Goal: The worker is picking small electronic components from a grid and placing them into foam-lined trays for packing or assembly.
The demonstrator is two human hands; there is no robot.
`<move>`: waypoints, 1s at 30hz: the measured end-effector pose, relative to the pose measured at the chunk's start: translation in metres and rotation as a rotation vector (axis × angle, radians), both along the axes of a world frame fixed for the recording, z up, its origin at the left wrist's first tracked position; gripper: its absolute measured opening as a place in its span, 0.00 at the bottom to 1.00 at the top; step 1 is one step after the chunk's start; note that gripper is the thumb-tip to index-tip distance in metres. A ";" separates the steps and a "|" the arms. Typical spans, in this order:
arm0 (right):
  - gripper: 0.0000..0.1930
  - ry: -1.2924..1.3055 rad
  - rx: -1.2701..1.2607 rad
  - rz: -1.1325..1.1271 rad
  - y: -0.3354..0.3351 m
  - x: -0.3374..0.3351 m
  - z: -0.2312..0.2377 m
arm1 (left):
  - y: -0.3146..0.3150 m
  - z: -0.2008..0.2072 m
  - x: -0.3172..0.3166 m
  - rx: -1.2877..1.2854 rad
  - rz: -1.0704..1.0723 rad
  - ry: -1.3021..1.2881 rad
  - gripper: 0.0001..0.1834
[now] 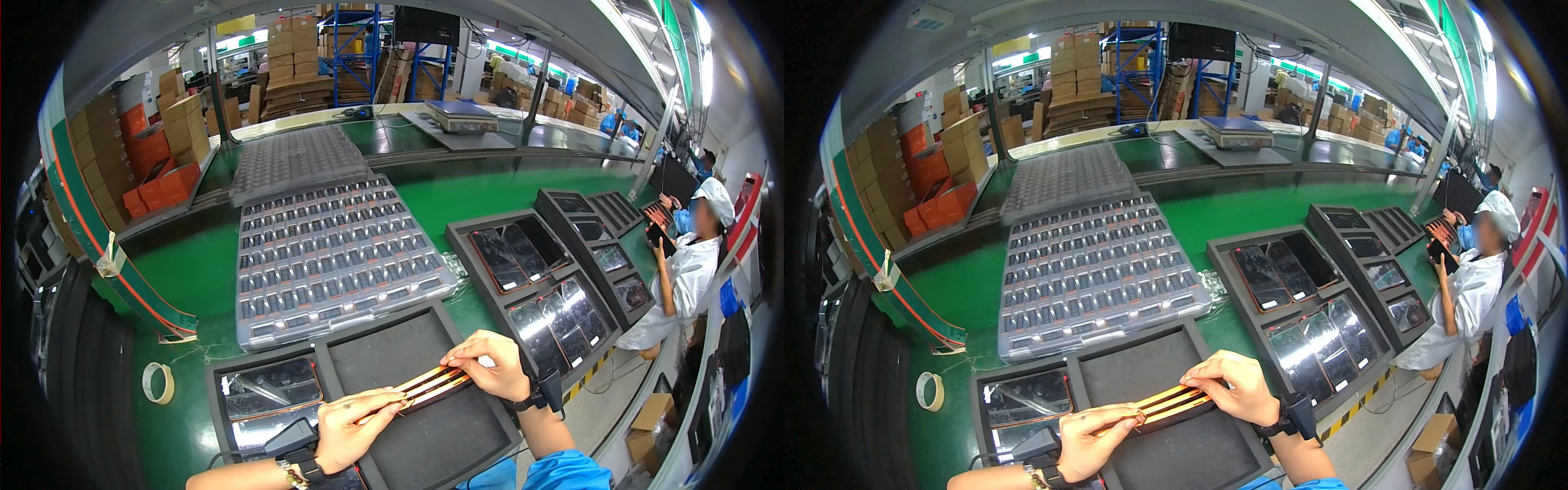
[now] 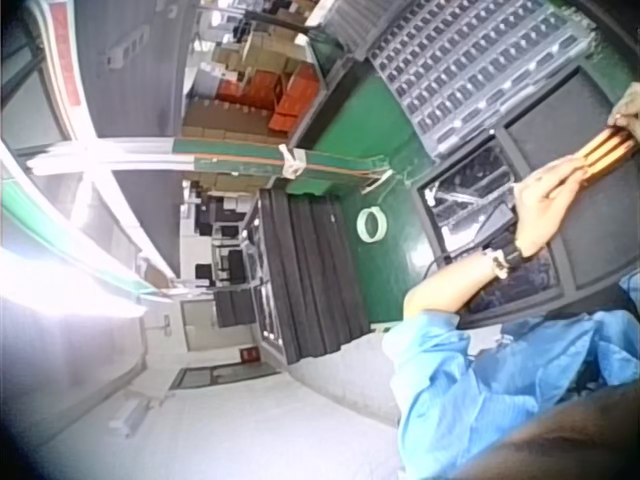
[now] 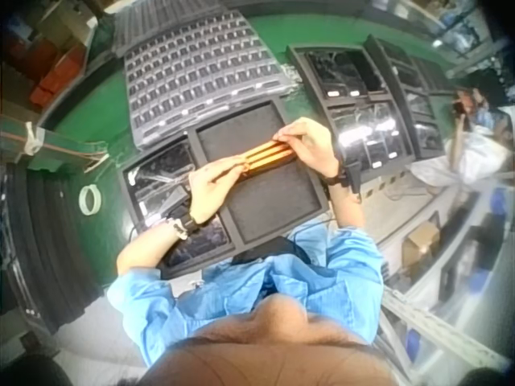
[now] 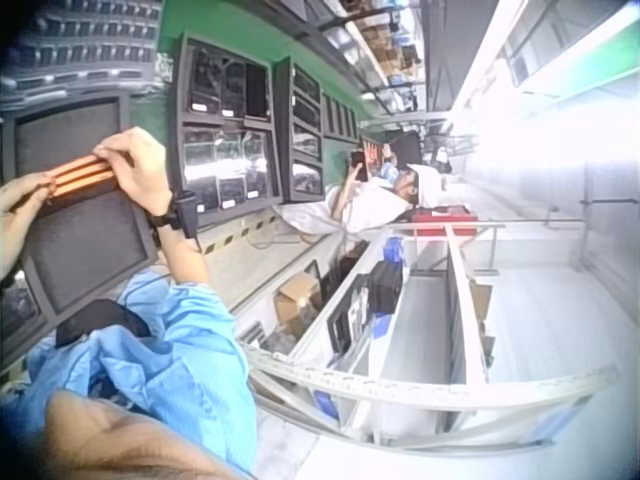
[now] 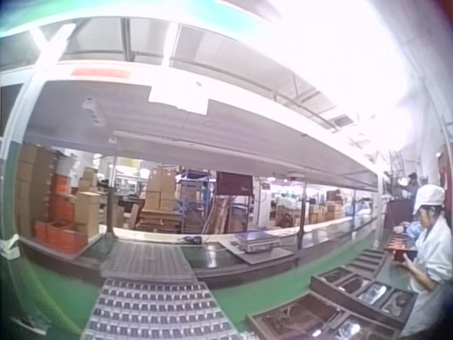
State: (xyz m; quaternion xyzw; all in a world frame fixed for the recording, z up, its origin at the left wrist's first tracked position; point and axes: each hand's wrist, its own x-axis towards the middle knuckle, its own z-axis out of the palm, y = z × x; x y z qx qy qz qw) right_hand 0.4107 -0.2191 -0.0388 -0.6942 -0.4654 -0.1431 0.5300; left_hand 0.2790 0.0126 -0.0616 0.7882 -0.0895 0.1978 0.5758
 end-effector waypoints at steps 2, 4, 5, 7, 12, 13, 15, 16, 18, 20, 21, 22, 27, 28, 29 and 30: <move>0.08 -0.039 -0.039 -0.002 0.000 0.000 0.005 | 0.000 -0.001 -0.001 -0.012 0.009 0.020 0.10; 0.08 -0.080 -0.079 -0.008 -0.002 0.001 0.006 | 0.000 0.000 -0.001 -0.023 0.013 0.038 0.10; 0.07 -0.125 -0.107 -0.014 -0.004 0.004 0.003 | 0.000 0.000 -0.001 -0.013 0.008 0.027 0.09; 0.07 -0.169 -0.133 -0.010 -0.007 0.004 0.003 | 0.000 0.000 -0.002 -0.002 0.014 0.017 0.09; 0.12 -0.446 -0.333 -0.188 -0.017 -0.005 -0.004 | 0.000 0.000 -0.002 -0.005 -0.008 0.011 0.10; 0.12 -0.480 -0.352 -0.213 -0.018 -0.008 -0.006 | 0.001 -0.001 -0.002 -0.006 -0.002 0.010 0.10; 0.12 -0.486 -0.372 -0.222 -0.015 -0.010 -0.002 | 0.001 -0.002 -0.002 0.006 -0.016 -0.003 0.10; 0.13 -0.489 -0.392 -0.237 -0.014 -0.012 0.002 | 0.001 -0.001 -0.003 0.008 -0.014 -0.007 0.10; 0.13 -0.430 -0.375 -0.181 -0.002 -0.021 0.019 | 0.000 0.001 -0.004 0.009 -0.018 0.023 0.09; 0.15 -0.282 -0.340 -0.044 0.021 -0.035 0.043 | 0.001 0.000 -0.003 0.016 -0.002 -0.016 0.10; 0.13 -0.233 -0.367 0.022 0.033 -0.043 0.056 | 0.001 -0.001 -0.004 0.023 0.019 -0.052 0.11; 0.12 -0.232 -0.369 0.058 0.040 -0.043 0.049 | 0.000 -0.001 -0.005 0.028 0.022 -0.053 0.11; 0.07 -0.187 -0.310 0.132 0.047 -0.045 0.051 | -0.002 0.004 -0.005 0.035 0.043 0.009 0.10; 0.06 -0.009 -0.236 0.162 0.044 -0.046 0.055 | -0.002 0.006 -0.004 0.004 0.024 0.004 0.10; 0.05 0.168 -0.161 0.191 0.043 -0.046 0.058 | -0.001 0.004 -0.004 0.002 0.023 0.003 0.10; 0.05 0.287 -0.064 0.176 0.040 -0.047 0.060 | -0.001 0.000 -0.003 -0.001 0.019 0.014 0.10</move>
